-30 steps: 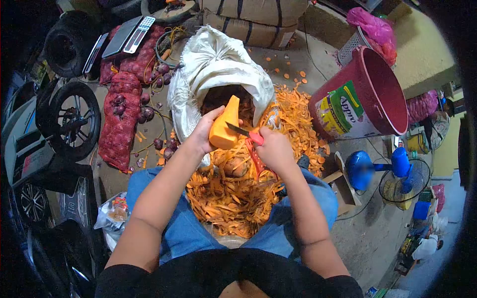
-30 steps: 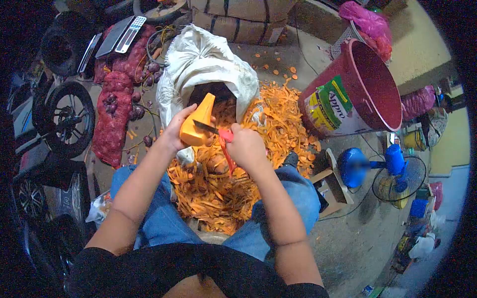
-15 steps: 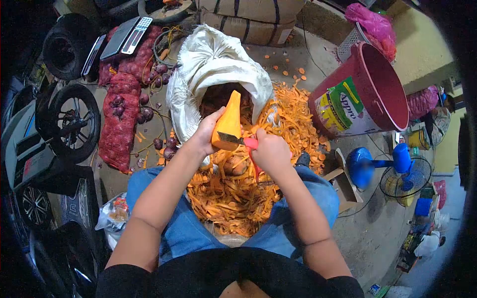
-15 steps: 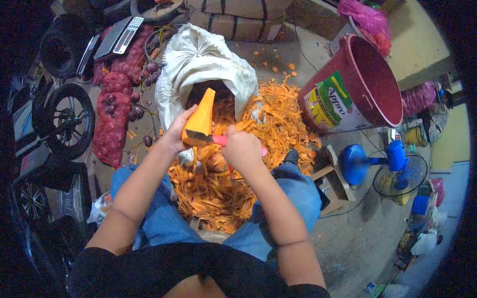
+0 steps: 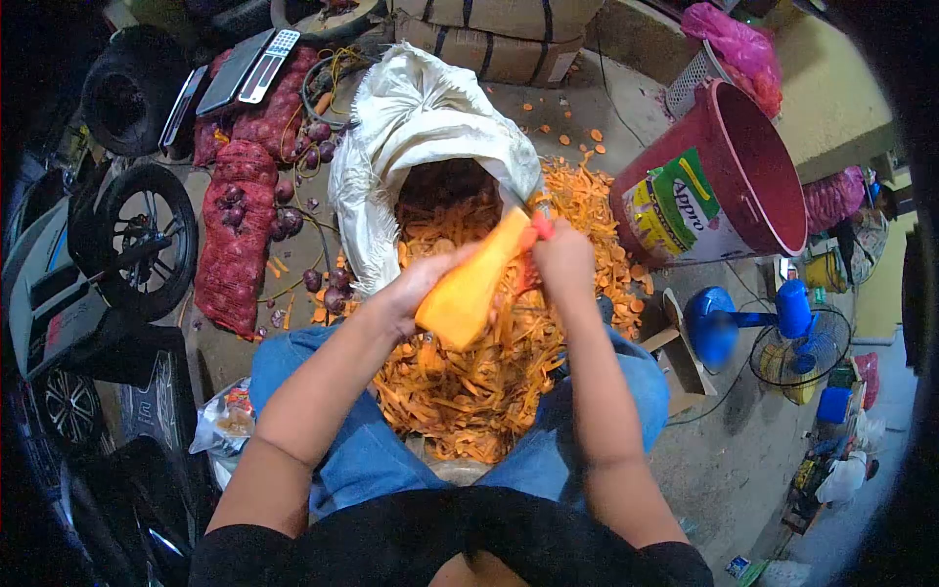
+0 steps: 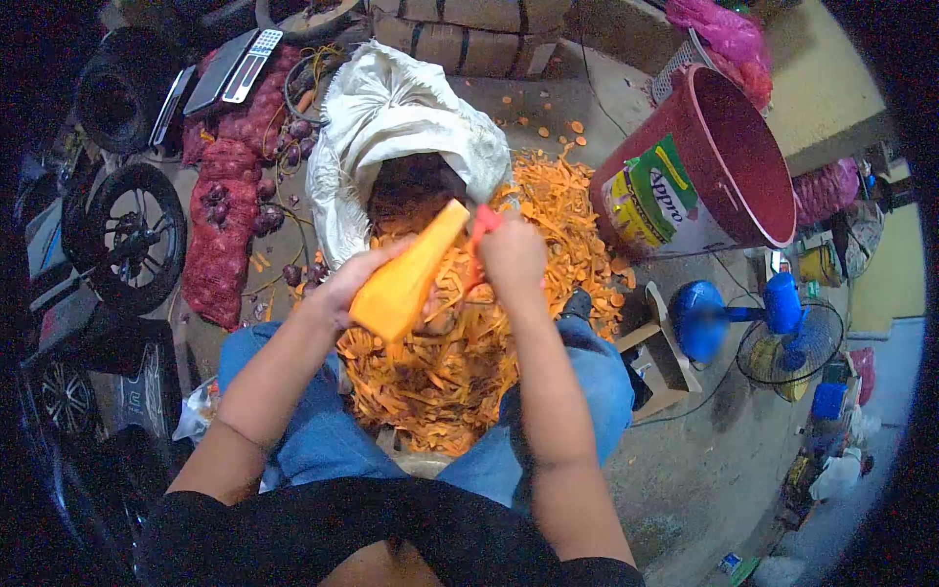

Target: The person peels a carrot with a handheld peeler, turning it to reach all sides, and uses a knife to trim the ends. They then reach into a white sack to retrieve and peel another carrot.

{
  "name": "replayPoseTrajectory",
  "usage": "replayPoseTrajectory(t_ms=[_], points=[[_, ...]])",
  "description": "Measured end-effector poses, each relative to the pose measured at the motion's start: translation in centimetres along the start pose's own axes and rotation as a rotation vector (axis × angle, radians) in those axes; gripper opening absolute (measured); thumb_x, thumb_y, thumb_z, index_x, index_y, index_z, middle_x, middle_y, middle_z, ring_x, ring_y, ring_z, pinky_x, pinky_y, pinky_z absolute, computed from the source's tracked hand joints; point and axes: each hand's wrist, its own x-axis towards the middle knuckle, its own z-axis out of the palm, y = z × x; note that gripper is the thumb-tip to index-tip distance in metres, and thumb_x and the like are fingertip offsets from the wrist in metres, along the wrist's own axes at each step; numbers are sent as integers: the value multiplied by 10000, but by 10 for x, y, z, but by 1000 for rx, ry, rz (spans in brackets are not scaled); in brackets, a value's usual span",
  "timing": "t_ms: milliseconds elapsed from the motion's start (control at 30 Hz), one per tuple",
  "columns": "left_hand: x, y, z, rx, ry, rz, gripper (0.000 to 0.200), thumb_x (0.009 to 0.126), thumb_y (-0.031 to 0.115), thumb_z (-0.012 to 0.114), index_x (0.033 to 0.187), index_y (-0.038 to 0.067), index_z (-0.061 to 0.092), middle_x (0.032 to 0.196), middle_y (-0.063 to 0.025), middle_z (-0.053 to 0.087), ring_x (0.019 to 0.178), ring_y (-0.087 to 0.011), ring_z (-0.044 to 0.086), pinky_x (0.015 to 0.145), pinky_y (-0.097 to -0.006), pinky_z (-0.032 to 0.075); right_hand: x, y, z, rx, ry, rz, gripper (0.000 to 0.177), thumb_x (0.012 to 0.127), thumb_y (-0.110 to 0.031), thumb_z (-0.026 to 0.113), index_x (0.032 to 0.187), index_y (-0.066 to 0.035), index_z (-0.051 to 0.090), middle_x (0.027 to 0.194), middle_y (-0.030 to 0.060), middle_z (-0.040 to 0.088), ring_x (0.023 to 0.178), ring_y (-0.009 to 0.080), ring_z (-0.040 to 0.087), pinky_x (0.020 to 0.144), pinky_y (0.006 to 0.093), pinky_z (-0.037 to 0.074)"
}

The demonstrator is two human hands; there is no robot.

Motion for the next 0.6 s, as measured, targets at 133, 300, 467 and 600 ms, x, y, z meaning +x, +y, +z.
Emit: replayPoseTrajectory(t_ms=[133, 300, 467, 600], points=[[-17, -9, 6, -17, -83, -9, 356, 796, 265, 407, 1038, 4, 380, 837, -154, 529, 724, -253, 556, 623, -353, 473, 13, 23, -1, 74, 33, 228, 220, 672, -199, 479, 703, 16, 516, 638, 205, 542, 632, 342, 539, 603, 404, 427], [-12, 11, -5, 269, 131, 138, 392, 693, 156, 479, 1036, 0, 373, 823, -119, 529, 713, -197, 556, 641, -311, 465, 9, 6, -18, 238, -60, 193, 183, 639, -139, 494, 733, 18, 503, 697, 231, 529, 686, 356, 518, 628, 425, 403], [3, 7, -22, 577, 304, 206, 335, 695, 155, 502, 986, 6, 429, 827, -77, 525, 737, -146, 536, 649, -266, 450, -1, -10, -23, 233, -76, 73, 173, 646, -137, 495, 730, 15, 495, 685, 234, 523, 686, 368, 510, 622, 430, 398], [9, 11, -12, 563, 334, 209, 320, 719, 225, 509, 951, 11, 455, 812, -76, 531, 699, -151, 544, 632, -273, 457, -5, -6, -23, 197, -126, 4, 173, 647, -134, 495, 744, 9, 489, 680, 232, 521, 690, 368, 508, 628, 436, 397]])
